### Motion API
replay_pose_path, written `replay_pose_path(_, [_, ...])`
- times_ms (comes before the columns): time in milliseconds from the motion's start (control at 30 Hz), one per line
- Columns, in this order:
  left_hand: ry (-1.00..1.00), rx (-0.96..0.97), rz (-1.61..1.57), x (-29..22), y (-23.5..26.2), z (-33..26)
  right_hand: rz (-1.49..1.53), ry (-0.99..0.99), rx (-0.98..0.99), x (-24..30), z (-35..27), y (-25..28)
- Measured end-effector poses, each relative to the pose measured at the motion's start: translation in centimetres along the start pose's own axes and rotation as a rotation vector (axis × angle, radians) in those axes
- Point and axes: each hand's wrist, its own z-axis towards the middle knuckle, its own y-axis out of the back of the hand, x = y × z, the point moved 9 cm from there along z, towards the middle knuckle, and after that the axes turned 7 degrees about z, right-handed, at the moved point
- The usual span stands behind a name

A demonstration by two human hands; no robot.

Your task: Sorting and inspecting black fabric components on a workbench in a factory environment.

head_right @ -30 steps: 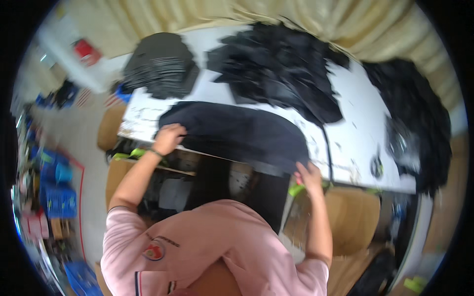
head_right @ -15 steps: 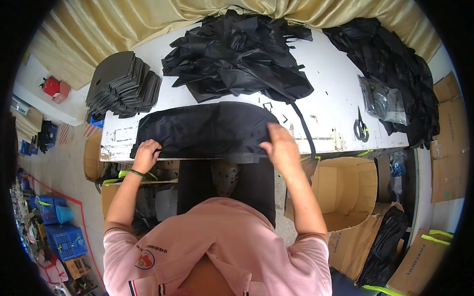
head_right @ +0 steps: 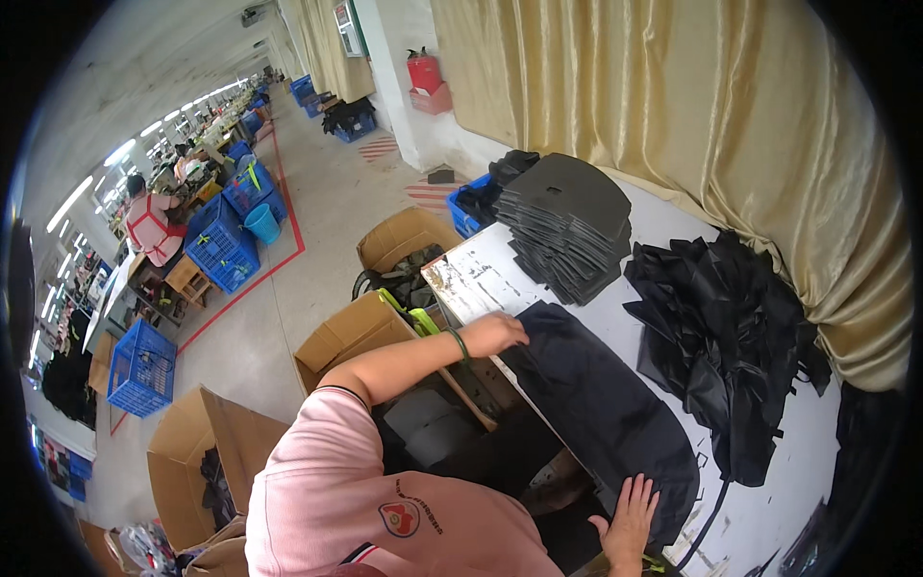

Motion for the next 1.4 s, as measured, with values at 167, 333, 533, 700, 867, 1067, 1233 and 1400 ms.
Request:
replay_pose_path(167, [0.101, -0.065, 0.194, 2.0, 4.0, 1.0, -0.008, -0.031, 0.065, -0.2, 0.5, 0.7])
replay_pose_path(333, [-0.041, -0.320, 0.183, -3.1, 11.1, 3.4, 0.035, -0.015, 0.022, 0.7, 2.7, 5.2])
replay_pose_path(533, [-0.544, -0.426, 0.121, -16.4, 15.2, 6.2, 1.298, 0.030, -0.272, 6.4, 11.3, 10.3])
replay_pose_path(700, [-0.643, -0.509, -0.010, -20.1, 15.7, 6.5, 1.482, 0.126, -0.170, 10.8, 15.5, 8.4])
replay_pose_path(867, [-0.635, -0.371, 0.040, -19.1, 14.5, 5.9, 1.398, 0.101, -0.175, 10.4, 15.2, 7.8])
replay_pose_path(1067, [-0.654, -0.312, -0.044, -18.7, 14.5, 6.4, 1.314, 0.049, -0.174, 8.6, 14.8, 7.1])
replay_pose_path(1233, [-0.517, -0.243, -0.141, -14.4, 15.0, 7.0, 1.377, 0.024, -0.113, 10.1, 16.3, 7.2])
replay_pose_path(1400, [-0.315, -0.288, -0.166, -11.9, 16.5, 7.1, 1.254, 0.115, -0.179, 9.0, 17.0, 6.6])
